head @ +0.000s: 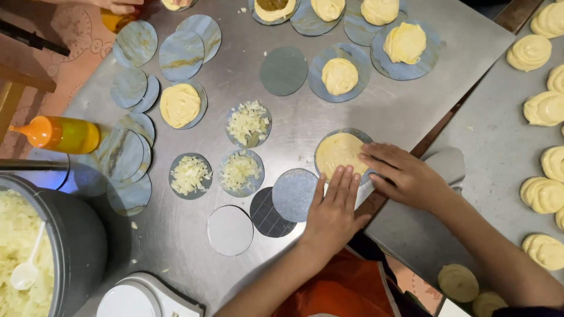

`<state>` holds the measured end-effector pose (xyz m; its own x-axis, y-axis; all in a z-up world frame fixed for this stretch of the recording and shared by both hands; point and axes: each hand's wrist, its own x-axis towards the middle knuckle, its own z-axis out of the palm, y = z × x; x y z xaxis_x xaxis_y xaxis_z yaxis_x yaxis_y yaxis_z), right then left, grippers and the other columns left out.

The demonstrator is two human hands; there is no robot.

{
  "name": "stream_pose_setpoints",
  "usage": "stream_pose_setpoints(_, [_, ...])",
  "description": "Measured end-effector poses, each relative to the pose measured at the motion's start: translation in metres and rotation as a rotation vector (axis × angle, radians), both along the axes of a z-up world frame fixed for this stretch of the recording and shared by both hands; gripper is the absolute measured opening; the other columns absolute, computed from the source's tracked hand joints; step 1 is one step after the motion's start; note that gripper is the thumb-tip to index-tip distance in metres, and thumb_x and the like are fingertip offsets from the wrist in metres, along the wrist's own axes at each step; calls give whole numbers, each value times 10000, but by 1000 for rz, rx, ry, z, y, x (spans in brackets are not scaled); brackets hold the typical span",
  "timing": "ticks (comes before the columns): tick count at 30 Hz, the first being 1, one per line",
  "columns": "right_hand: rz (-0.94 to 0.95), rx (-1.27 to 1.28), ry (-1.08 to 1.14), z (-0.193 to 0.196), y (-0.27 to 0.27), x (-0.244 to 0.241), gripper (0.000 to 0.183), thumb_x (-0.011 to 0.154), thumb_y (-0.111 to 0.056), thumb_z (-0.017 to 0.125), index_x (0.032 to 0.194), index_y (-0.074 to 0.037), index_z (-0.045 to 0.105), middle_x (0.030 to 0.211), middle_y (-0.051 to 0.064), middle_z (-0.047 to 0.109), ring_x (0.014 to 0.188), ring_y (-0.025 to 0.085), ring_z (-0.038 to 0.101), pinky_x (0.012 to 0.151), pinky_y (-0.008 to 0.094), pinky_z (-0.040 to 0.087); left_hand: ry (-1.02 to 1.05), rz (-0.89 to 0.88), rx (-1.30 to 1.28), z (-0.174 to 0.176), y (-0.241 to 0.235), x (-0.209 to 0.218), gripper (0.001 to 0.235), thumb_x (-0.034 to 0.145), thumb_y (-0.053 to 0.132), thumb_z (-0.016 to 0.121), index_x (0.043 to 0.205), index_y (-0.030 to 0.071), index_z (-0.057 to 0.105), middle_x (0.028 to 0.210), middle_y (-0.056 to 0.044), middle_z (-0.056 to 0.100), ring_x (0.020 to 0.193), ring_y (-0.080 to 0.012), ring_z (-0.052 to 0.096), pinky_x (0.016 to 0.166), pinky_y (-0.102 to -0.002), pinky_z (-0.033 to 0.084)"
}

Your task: The person assembles small pies by placing dough on circular molds, adding a brown filling, and topping with shredded white filling. They use a digital scale to measure the shredded filling and a circular cutter to shape the dough. The process involves repetitive assembly of multiple pies on a metal table.

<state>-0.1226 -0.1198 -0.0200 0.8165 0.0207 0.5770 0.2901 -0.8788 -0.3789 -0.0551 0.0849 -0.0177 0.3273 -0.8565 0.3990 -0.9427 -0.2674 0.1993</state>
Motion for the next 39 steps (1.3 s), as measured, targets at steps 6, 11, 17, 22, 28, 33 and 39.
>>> stream_pose_setpoints(6, [-20, 18, 8, -9, -3, -6, 431, 955, -162, 672, 1375, -63, 663, 1369, 175, 661, 1262, 322, 636, 1095, 441, 512, -41, 52, -33, -8, 0, -10, 887, 737, 230, 896, 1491, -33, 509, 1469, -317, 547, 1388, -408, 533, 1189, -571, 359])
stream_pose_setpoints(11, [-76, 60, 111, 13, 6, 2, 558, 893, -243, 762, 1414, -85, 638, 1362, 201, 621, 1301, 372, 593, 1116, 491, 503, 7, 140, 30, 1, 4, -8, 1004, 715, 386, 896, 1497, -73, 466, 1482, -346, 509, 1424, -426, 471, 1207, -594, 269])
stream_pose_setpoints(17, [-55, 139, 211, 3, 3, 0, 593, 890, -242, 768, 1438, -74, 613, 1383, 209, 605, 1343, 395, 555, 1132, 514, 467, 262, 65, -17, 26, 7, 1, 827, 822, 369, 798, 1454, -80, 513, 1418, -360, 544, 1364, -453, 509, 1206, -648, 189])
stream_pose_setpoints(22, [-48, 174, 202, 5, -6, -14, 635, 901, -240, 751, 1483, -59, 573, 1339, 191, 624, 1321, 363, 575, 1123, 489, 475, 137, 76, -74, 17, -5, 11, 769, 901, 416, 732, 1485, -28, 503, 1537, -288, 490, 1473, -406, 431, 1225, -640, 138])
stream_pose_setpoints(28, [-19, -128, 164, 1, -19, -27, 553, 839, -251, 825, 1275, 27, 627, 1354, 232, 578, 1241, 379, 593, 1089, 507, 527, 251, -2, 344, 24, -17, 18, 1007, 956, 714, 362, 1632, 16, 98, 1726, -153, 115, 1610, -273, 69, 1233, -661, -60])
stream_pose_setpoints(33, [-94, -91, 162, 0, -15, -26, 440, 891, -323, 770, 1187, -2, 719, 1231, 190, 638, 1259, 343, 616, 1103, 446, 505, 308, -26, 77, 32, -28, 21, 802, 954, 543, 530, 1559, 29, 412, 1586, -221, 458, 1501, -316, 406, 1254, -589, -42])
stream_pose_setpoints(39, [-87, -42, 265, -2, -18, -30, 422, 919, -324, 722, 1195, -5, 723, 1269, 174, 647, 1331, 333, 585, 1122, 410, 487, 936, -147, 246, 64, -42, 27, 984, 910, 719, 412, 1614, 43, 287, 1596, -308, 352, 1530, -427, 228, 1214, -610, -128])
